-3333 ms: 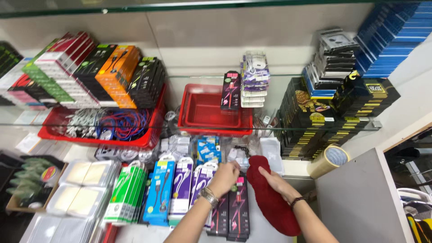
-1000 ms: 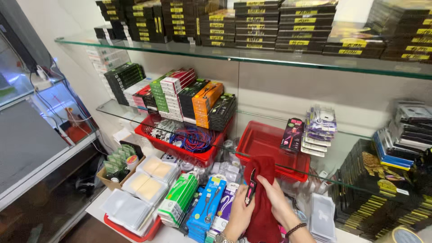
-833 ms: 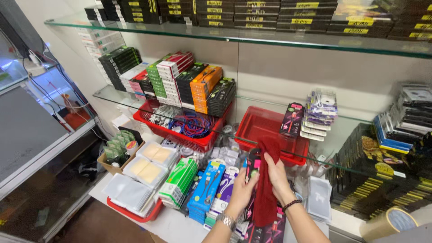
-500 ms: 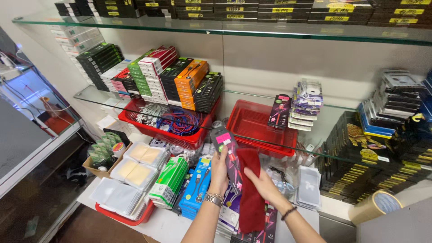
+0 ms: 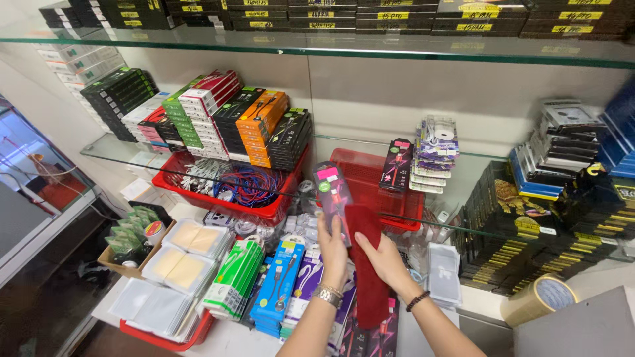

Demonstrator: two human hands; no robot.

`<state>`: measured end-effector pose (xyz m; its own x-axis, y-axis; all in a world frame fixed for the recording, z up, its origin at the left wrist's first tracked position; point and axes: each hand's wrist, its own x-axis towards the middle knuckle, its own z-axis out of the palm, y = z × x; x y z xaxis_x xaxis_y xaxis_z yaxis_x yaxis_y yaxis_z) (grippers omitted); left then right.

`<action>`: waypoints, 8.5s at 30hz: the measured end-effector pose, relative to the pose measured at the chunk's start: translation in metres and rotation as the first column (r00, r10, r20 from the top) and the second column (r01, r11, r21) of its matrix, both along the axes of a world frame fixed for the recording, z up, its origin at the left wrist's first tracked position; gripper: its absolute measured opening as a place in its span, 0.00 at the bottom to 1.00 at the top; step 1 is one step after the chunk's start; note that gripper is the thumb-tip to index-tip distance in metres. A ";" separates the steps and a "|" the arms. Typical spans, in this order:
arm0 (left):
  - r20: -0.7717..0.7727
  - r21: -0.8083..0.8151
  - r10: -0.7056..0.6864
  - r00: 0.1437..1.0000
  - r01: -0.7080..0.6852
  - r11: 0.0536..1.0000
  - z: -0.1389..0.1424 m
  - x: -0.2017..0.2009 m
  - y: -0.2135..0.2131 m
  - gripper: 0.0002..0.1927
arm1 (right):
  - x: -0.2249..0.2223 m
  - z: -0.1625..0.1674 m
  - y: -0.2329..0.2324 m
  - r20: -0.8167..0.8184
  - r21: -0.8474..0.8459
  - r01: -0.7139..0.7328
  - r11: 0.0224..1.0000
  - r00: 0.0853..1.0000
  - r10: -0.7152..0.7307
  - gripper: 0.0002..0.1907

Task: The person wipes packaged phone accessories with a red cloth and stacks them on a glass display shelf. They move a cardboard box aside, wipe each package, place wiped packages on the shelf, and rearrange stacked boxes and trays on the shelf.

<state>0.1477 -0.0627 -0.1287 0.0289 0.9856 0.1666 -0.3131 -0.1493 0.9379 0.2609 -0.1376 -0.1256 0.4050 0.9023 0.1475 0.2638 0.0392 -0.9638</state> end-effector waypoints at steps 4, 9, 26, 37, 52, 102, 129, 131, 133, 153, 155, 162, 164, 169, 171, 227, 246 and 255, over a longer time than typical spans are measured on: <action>-0.240 0.094 -0.040 0.970 0.065 0.994 0.012 0.006 0.055 0.24 | 0.048 -0.003 -0.032 -0.087 -0.150 -0.010 0.989 0.996 -0.003 0.22; -0.524 0.031 -0.114 0.844 0.153 0.988 0.029 0.067 0.086 0.27 | 0.101 -0.035 -0.071 -0.148 -0.299 0.127 0.946 0.973 -0.177 0.19; -0.795 0.419 0.103 0.598 0.418 0.806 0.015 0.156 0.077 0.46 | 0.120 -0.065 -0.130 -0.373 -0.405 0.179 0.897 0.863 -0.341 0.18; -0.753 0.455 0.154 0.639 0.338 0.824 0.004 0.154 0.065 0.42 | 0.120 -0.052 -0.124 -0.415 -0.420 0.179 0.890 0.834 -0.364 0.19; -0.709 0.450 -0.022 0.705 0.475 0.756 0.033 0.136 0.069 0.56 | 0.113 -0.034 -0.138 -0.380 -0.458 0.163 0.874 0.853 -0.358 0.20; 0.079 -0.318 -0.529 0.845 0.524 0.790 0.006 -0.057 -0.037 0.32 | -0.043 0.034 -0.001 0.496 0.025 0.135 0.991 0.859 -0.130 0.27; 0.379 -0.274 -0.252 0.890 0.369 0.888 0.004 -0.052 -0.020 0.30 | -0.084 0.065 -0.028 0.412 0.051 -0.172 0.984 0.901 0.136 0.32; 0.320 -0.267 -0.204 0.925 0.295 0.917 0.011 -0.051 -0.020 0.30 | -0.082 0.066 -0.026 0.425 0.061 -0.129 0.990 0.901 0.091 0.31; 0.286 -0.266 -0.114 0.951 0.193 0.944 0.019 -0.051 -0.015 0.31 | -0.083 0.059 -0.027 0.562 0.066 -0.158 0.985 0.822 0.094 0.30; -0.396 0.024 -0.245 0.885 0.277 0.961 0.062 0.094 0.073 0.29 | 0.038 -0.088 -0.114 0.256 -0.080 0.414 0.907 0.888 -0.383 0.22; -0.407 0.003 -0.275 0.871 0.302 0.953 0.070 0.121 0.092 0.30 | 0.036 -0.107 -0.120 0.307 -0.109 0.395 0.912 0.886 -0.347 0.24; -0.615 -0.107 -0.284 0.736 0.279 0.954 0.054 0.140 0.122 0.43 | 0.081 -0.069 -0.079 0.110 -0.159 0.395 0.905 0.918 -0.382 0.18; -0.534 -0.101 -0.311 0.786 0.307 0.947 0.038 0.132 0.110 0.43 | 0.100 -0.032 -0.046 0.123 0.003 0.404 0.915 0.908 -0.402 0.15; -0.615 0.175 -0.215 0.758 0.398 0.900 0.015 0.124 0.077 0.38 | 0.108 0.019 0.026 0.148 0.152 0.312 0.938 0.931 -0.334 0.24; -0.635 0.261 -0.183 0.751 0.432 0.864 0.014 0.129 0.080 0.34 | 0.103 0.020 0.041 0.217 0.160 0.377 0.912 0.888 -0.405 0.25; -1.000 -0.007 0.007 -0.020 0.611 0.791 -0.084 -0.090 -0.083 0.56 | -0.016 -0.121 -0.107 -0.083 -0.666 0.190 0.722 0.942 -0.325 0.48; 0.371 -0.392 -0.465 0.804 0.589 0.707 -0.048 -0.044 -0.060 0.38 | 0.003 -0.033 -0.032 -0.394 -0.302 -0.457 0.837 0.859 0.328 0.33; 0.388 -0.410 -0.240 0.890 0.400 0.819 -0.056 -0.078 -0.027 0.26 | -0.015 0.004 -0.033 0.142 -0.014 -0.159 0.987 0.977 0.159 0.30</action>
